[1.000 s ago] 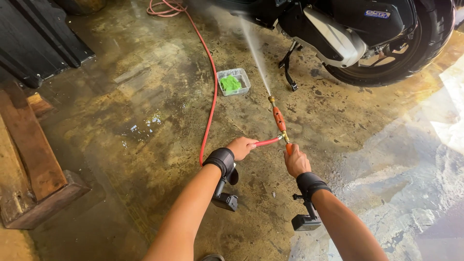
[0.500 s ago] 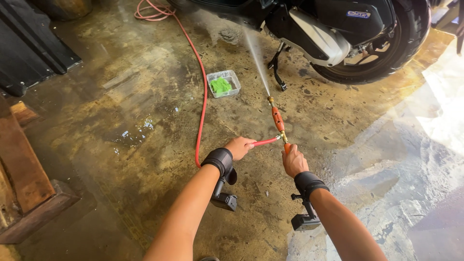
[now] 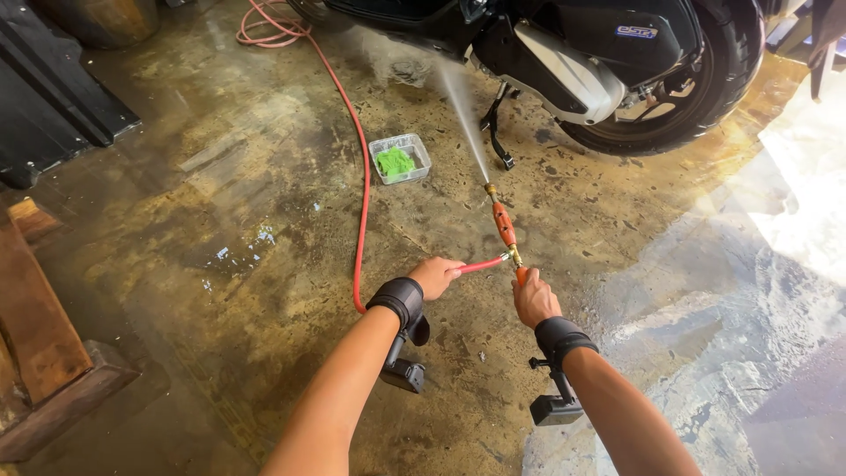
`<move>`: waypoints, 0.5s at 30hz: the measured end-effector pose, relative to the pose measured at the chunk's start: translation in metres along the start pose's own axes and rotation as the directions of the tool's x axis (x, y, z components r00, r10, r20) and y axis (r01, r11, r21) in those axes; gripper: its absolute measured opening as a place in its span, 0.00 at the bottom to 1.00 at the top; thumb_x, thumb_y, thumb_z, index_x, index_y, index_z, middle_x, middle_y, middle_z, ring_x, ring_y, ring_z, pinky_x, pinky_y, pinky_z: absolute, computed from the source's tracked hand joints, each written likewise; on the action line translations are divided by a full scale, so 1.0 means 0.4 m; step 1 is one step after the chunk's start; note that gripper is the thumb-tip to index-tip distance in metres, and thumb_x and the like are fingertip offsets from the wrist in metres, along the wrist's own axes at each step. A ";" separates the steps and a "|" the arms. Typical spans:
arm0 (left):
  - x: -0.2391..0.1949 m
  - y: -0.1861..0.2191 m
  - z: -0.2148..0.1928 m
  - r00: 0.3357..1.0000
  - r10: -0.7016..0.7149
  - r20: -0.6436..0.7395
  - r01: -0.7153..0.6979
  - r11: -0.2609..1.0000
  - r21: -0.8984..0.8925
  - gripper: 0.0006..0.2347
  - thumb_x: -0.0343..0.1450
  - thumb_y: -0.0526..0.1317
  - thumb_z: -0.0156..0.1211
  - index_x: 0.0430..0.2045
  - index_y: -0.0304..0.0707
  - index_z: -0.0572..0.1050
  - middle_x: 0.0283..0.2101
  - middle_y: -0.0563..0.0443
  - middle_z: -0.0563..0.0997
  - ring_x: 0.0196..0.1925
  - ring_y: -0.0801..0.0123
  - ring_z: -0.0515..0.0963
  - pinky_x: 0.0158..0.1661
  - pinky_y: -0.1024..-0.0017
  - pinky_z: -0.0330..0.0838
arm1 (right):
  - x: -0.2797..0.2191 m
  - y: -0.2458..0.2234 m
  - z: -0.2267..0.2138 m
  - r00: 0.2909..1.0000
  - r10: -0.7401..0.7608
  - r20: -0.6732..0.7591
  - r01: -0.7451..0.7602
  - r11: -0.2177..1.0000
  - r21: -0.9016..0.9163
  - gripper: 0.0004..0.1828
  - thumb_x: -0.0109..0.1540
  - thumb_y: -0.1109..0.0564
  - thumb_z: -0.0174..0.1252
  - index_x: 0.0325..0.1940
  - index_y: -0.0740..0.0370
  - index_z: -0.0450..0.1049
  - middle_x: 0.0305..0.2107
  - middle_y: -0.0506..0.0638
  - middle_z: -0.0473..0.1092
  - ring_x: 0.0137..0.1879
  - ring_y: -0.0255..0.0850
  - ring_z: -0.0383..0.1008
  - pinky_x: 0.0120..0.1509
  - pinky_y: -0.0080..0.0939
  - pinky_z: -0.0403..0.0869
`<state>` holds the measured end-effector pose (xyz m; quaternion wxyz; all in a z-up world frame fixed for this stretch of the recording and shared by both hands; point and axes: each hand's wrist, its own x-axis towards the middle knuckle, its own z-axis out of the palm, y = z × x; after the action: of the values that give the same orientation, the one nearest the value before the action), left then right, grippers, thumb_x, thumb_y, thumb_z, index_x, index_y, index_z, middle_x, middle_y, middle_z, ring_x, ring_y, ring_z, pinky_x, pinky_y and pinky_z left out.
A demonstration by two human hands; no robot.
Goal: The person uses a pressure washer to rinse a scooter, moving the spray across the wheels, body, and seat. They then disconnect the hose, pick up a container with a green cloth, and dip the cloth into a bucket of soapy water.
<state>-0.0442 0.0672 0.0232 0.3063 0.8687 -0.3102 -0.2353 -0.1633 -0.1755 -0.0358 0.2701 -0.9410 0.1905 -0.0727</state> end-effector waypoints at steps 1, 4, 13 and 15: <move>0.027 -0.023 0.019 1.000 0.005 0.005 -0.005 1.000 0.001 0.17 0.79 0.45 0.46 0.62 0.54 0.72 0.28 0.41 0.78 0.28 0.59 0.76 0.36 0.61 0.71 | -0.002 0.007 -0.001 1.000 0.006 -0.004 -0.006 1.000 -0.001 0.20 0.67 0.46 0.52 0.50 0.66 0.59 0.36 0.74 0.74 0.44 0.73 0.76 0.47 0.67 0.74; 0.076 -0.046 0.054 0.996 0.082 -0.025 -0.082 0.997 0.000 0.16 0.78 0.45 0.49 0.61 0.51 0.73 0.32 0.44 0.81 0.30 0.59 0.79 0.37 0.61 0.73 | -0.009 0.026 -0.005 0.999 0.045 0.002 -0.045 0.999 -0.017 0.22 0.68 0.46 0.52 0.50 0.68 0.58 0.36 0.75 0.74 0.44 0.73 0.76 0.48 0.67 0.73; 0.120 0.062 0.102 0.995 0.097 0.014 -0.097 0.994 0.048 0.15 0.78 0.45 0.51 0.60 0.53 0.75 0.34 0.43 0.82 0.31 0.59 0.79 0.38 0.60 0.73 | -0.036 0.135 -0.053 0.995 0.093 -0.029 -0.095 0.994 -0.054 0.21 0.67 0.47 0.52 0.50 0.67 0.58 0.35 0.76 0.74 0.44 0.73 0.76 0.48 0.68 0.74; 0.105 0.102 0.090 0.994 0.025 0.105 -0.030 0.998 0.047 0.16 0.79 0.44 0.46 0.62 0.55 0.72 0.33 0.42 0.83 0.30 0.58 0.79 0.36 0.59 0.73 | -0.047 0.137 -0.071 0.990 0.140 -0.010 -0.140 0.989 -0.050 0.21 0.68 0.46 0.51 0.50 0.67 0.59 0.35 0.77 0.74 0.43 0.73 0.76 0.47 0.68 0.74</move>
<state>-0.0525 -0.0008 0.0163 0.2717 0.8579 -0.3435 -0.2687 -0.2047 -0.2246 -0.0419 0.2501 -0.9316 0.2588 -0.0515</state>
